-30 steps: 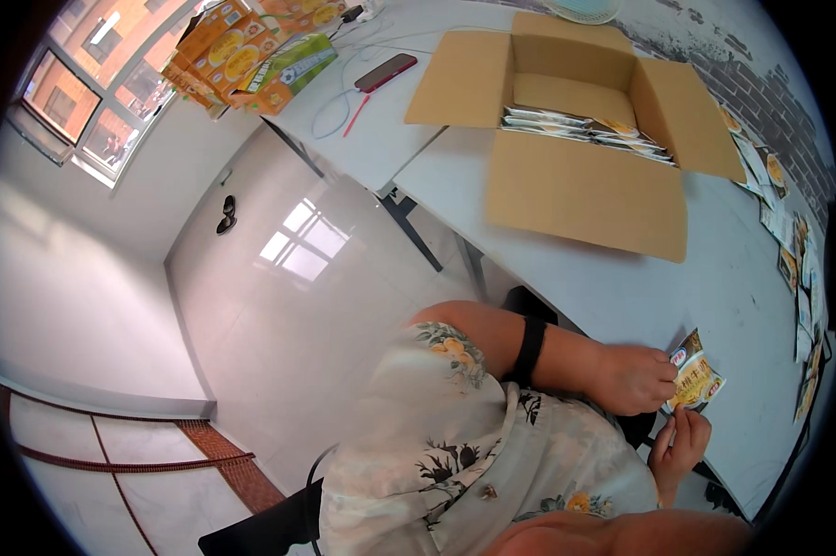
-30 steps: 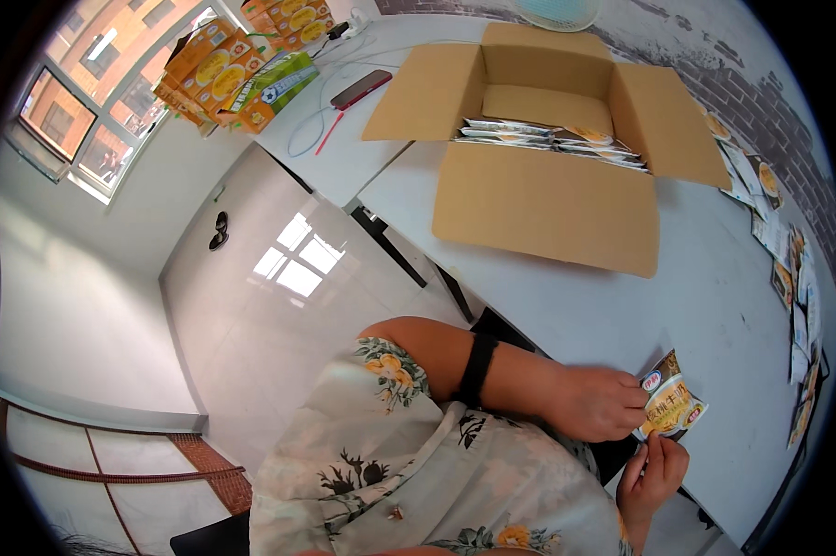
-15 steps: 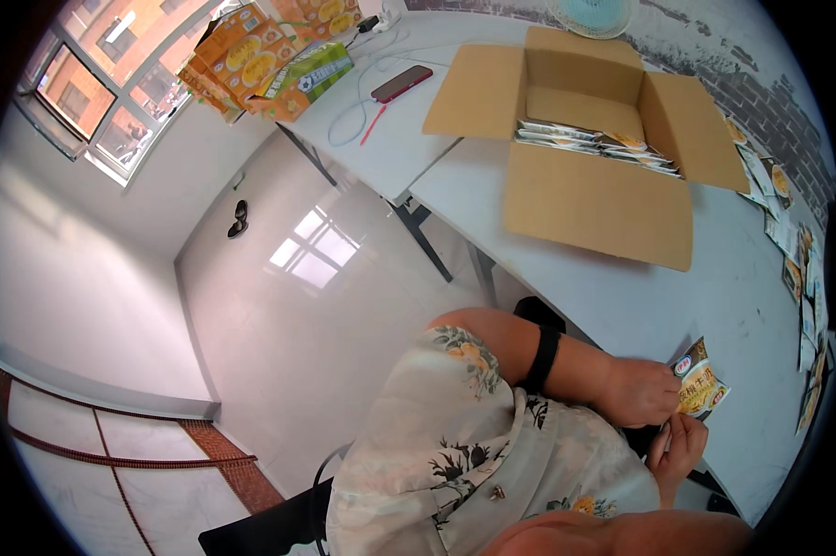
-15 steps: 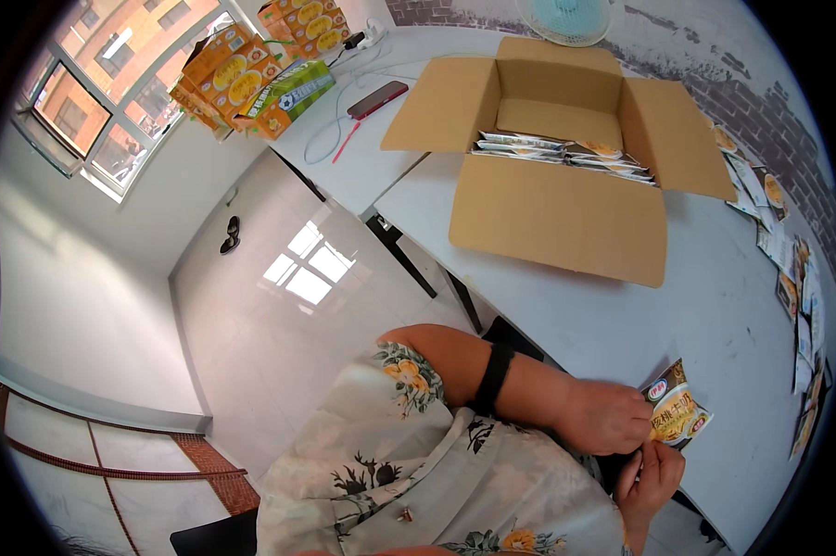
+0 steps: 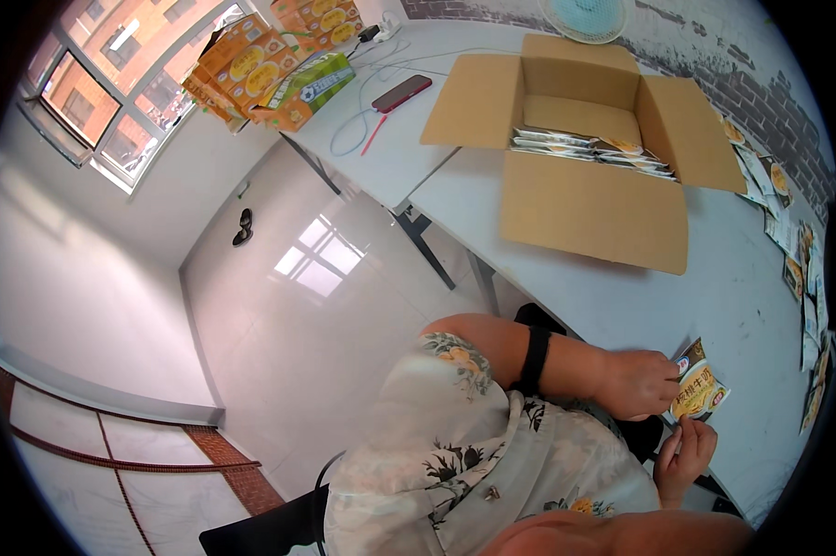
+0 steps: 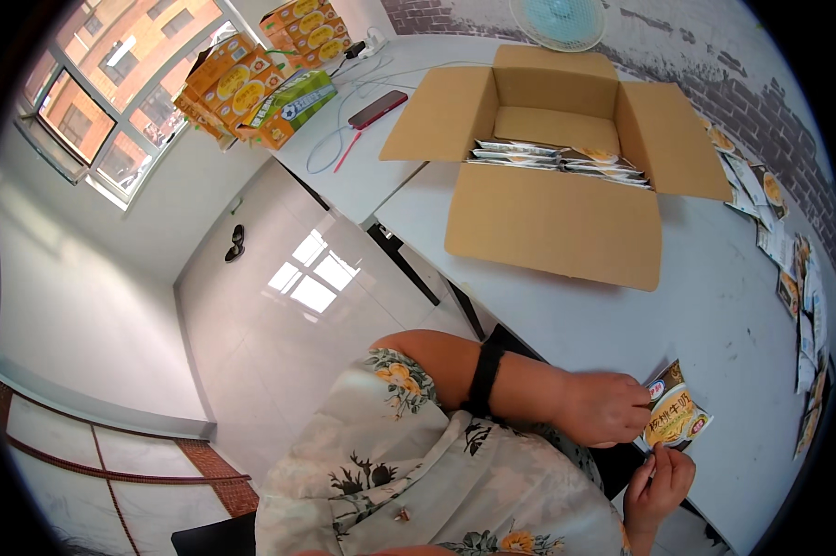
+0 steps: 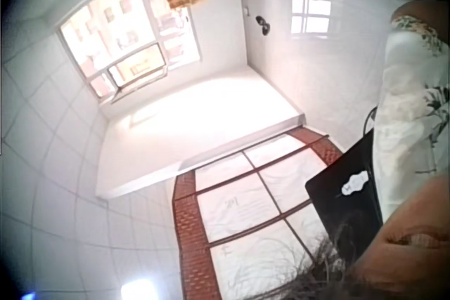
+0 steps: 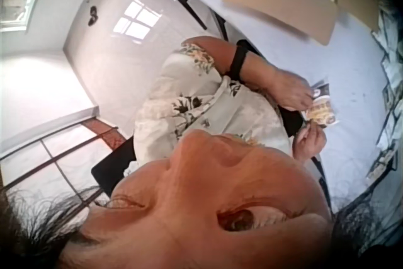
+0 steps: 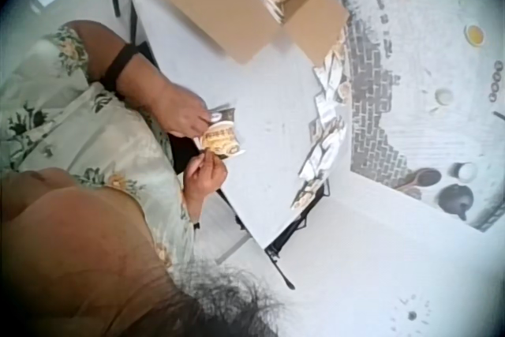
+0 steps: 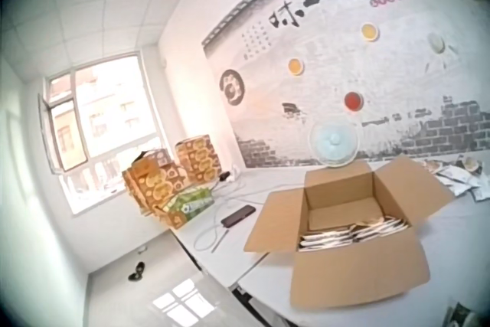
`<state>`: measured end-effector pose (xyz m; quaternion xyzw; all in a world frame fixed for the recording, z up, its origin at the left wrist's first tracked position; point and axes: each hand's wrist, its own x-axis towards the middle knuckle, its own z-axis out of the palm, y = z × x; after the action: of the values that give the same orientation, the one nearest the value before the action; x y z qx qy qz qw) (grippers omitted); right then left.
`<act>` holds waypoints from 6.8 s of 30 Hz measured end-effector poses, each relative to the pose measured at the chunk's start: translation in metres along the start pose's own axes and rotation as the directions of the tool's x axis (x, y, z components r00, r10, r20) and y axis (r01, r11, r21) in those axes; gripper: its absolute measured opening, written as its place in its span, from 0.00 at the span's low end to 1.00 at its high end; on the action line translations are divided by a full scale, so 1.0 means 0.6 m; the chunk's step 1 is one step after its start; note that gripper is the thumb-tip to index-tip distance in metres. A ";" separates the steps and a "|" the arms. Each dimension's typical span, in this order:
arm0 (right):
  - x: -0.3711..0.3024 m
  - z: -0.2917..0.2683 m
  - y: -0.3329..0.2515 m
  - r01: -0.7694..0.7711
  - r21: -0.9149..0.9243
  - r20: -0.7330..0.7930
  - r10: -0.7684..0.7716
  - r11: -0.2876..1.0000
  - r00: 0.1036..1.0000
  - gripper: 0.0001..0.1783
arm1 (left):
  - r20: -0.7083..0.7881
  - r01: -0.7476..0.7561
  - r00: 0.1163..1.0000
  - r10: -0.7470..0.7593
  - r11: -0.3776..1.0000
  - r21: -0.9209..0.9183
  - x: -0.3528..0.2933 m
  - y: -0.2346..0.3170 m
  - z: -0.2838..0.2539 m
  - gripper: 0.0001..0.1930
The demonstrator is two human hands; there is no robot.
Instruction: The person handles several small food pouches on a table, smoothing them out by hand and placing them into a cardboard box one by one.
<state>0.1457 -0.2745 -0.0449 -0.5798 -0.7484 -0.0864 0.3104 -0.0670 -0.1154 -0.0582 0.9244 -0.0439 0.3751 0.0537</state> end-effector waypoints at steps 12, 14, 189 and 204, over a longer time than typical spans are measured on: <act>-0.014 -0.006 0.009 0.041 -0.002 -0.022 -0.041 0.999 0.999 0.11 | -0.025 0.010 1.000 -0.011 1.000 -0.011 -0.023 0.004 -0.028 0.08; -0.012 -0.009 0.013 0.091 -0.027 -0.020 -0.091 0.996 0.996 0.12 | -0.035 0.012 0.999 -0.012 1.000 -0.015 -0.031 0.003 -0.028 0.08; 0.090 0.016 -0.040 -0.309 -0.138 0.159 0.328 0.941 0.931 0.55 | 0.556 0.371 0.772 -0.309 0.929 0.002 0.126 -0.101 -0.007 0.32; 0.101 0.020 -0.027 -0.258 -0.151 0.181 0.283 0.954 0.942 0.49 | 0.493 0.210 0.826 -0.274 0.961 0.182 0.119 -0.074 -0.047 0.36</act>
<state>0.1181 -0.2242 -0.0164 -0.7013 -0.6819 -0.0307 0.2053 -0.0299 -0.0707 0.0085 0.9902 0.0834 0.1073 0.0317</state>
